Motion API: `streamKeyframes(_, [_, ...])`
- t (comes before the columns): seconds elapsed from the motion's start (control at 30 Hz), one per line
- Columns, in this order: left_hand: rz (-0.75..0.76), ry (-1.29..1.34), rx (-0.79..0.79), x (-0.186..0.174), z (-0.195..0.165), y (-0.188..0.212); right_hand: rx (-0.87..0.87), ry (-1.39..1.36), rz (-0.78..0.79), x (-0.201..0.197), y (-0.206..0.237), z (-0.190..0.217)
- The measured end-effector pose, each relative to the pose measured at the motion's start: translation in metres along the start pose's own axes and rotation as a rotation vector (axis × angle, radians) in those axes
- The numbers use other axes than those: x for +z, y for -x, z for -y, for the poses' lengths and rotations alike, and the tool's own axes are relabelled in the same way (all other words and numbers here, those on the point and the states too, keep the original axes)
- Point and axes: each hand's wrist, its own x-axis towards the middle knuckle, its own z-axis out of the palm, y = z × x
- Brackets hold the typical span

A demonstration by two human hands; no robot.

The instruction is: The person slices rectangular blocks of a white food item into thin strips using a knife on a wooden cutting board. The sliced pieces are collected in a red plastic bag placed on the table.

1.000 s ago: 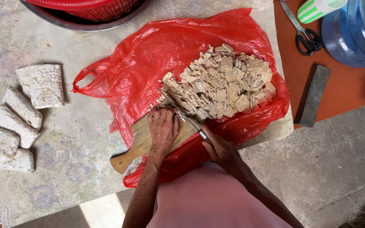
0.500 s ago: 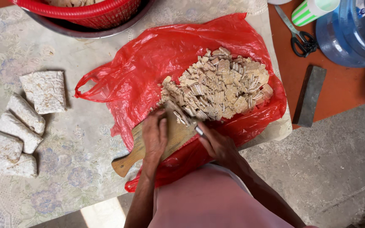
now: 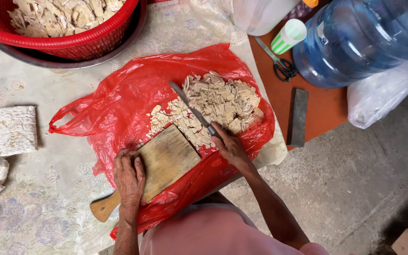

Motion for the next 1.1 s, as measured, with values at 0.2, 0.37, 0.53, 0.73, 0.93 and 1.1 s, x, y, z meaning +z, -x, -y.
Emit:
streamKeyframes(0.2, [-0.032,0.073,-0.013,-0.004,-0.013,-0.009,0.545,-0.272,0.293,-0.014,-0.011,0.029])
streamKeyframes(0.37, [-0.077,0.148,-0.019,-0.010,-0.026,-0.019,0.057,-0.182,0.324,0.024,0.052,0.047])
streamKeyframes(0.53, [-0.056,0.096,0.030,-0.009,-0.029,-0.033,-0.088,0.201,-0.037,0.032,0.049,0.032])
streamKeyframes(0.73, [-0.108,0.226,0.135,-0.022,-0.033,-0.047,0.111,0.070,0.046,0.033,0.039,0.054])
streamKeyframes(0.93, [-0.010,0.314,0.233,-0.052,-0.027,-0.044,0.481,-0.347,0.065,0.073,0.038,0.093])
streamKeyframes(1.1, [-0.020,0.339,0.282,-0.088,0.004,-0.068,0.632,-0.498,-0.172,0.078,0.042,0.102])
